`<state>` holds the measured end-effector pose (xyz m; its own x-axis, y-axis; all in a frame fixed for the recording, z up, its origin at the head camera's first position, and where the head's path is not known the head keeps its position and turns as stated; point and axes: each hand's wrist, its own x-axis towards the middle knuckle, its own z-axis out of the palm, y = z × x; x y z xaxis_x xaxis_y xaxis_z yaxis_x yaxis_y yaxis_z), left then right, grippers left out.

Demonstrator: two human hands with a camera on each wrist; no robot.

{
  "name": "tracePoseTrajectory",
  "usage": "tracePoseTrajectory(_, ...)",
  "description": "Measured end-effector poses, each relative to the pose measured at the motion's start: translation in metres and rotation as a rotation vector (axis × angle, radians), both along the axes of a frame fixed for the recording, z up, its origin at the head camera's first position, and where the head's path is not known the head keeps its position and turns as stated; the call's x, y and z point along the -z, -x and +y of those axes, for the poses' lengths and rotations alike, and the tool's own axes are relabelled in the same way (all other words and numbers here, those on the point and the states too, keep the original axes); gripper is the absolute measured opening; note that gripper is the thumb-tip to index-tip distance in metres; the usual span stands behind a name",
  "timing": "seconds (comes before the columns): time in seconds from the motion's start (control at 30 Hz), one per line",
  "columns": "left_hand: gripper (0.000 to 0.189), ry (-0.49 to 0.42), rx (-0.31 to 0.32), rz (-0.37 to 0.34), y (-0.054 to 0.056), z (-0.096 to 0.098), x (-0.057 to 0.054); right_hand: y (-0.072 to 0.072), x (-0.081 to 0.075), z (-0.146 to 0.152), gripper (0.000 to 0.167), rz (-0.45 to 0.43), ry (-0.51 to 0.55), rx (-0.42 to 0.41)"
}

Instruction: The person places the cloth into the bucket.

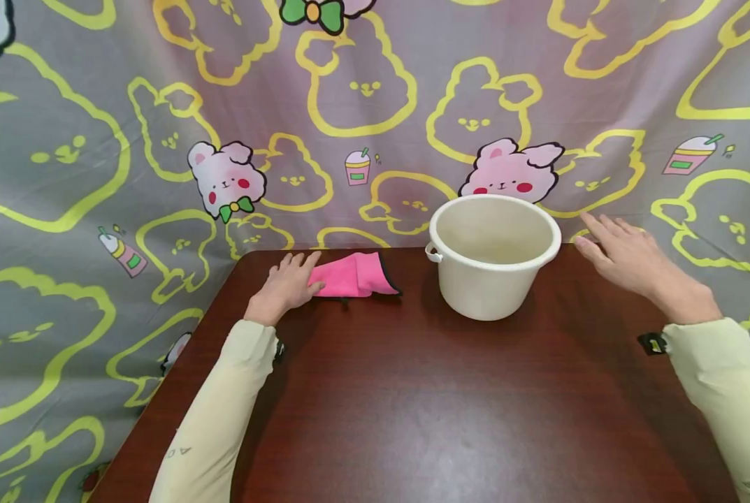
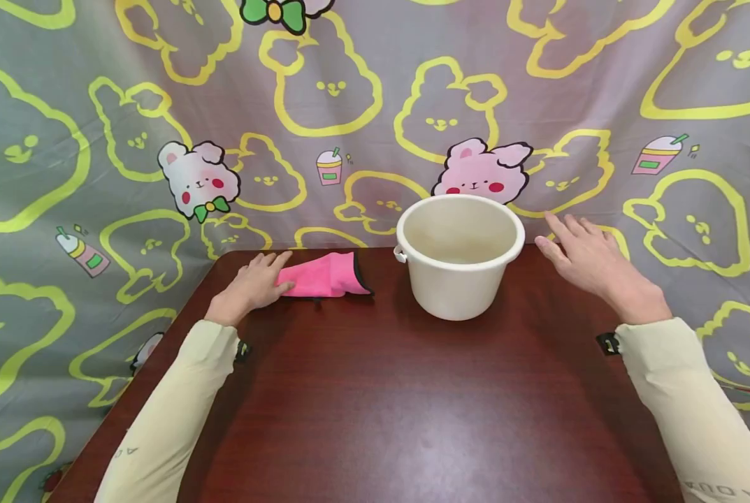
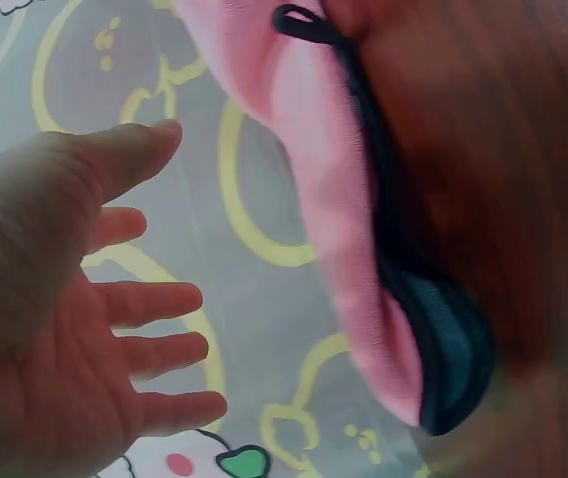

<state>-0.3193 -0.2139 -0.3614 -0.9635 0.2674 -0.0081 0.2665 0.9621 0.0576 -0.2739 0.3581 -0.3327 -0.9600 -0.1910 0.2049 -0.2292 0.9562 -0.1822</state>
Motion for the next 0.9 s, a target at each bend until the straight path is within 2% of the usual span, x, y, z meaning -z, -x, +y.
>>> tracePoseTrajectory(0.2,0.068,-0.012,0.005,0.015,0.003,-0.003,0.015,-0.004,-0.001,-0.002,0.062,0.077,0.133,-0.086)
tracePoseTrajectory(0.33,0.069,-0.021,-0.028,0.010,0.003,-0.006,0.020,-0.008,-0.003,-0.009,0.060,0.089,0.195,-0.077)
tracePoseTrajectory(0.5,0.072,-0.007,-0.098,-0.038,0.000,-0.014,0.026,-0.013,0.000,-0.018,0.060,0.054,0.278,-0.041)
tracePoseTrajectory(0.63,0.073,0.001,-0.131,-0.073,-0.002,-0.019,0.029,-0.015,0.006,-0.022,0.059,0.033,0.333,-0.037)
tracePoseTrajectory(0.9,0.064,0.041,-0.132,-0.079,0.000,-0.020,0.035,-0.016,0.018,-0.034,0.056,0.019,0.437,-0.053)
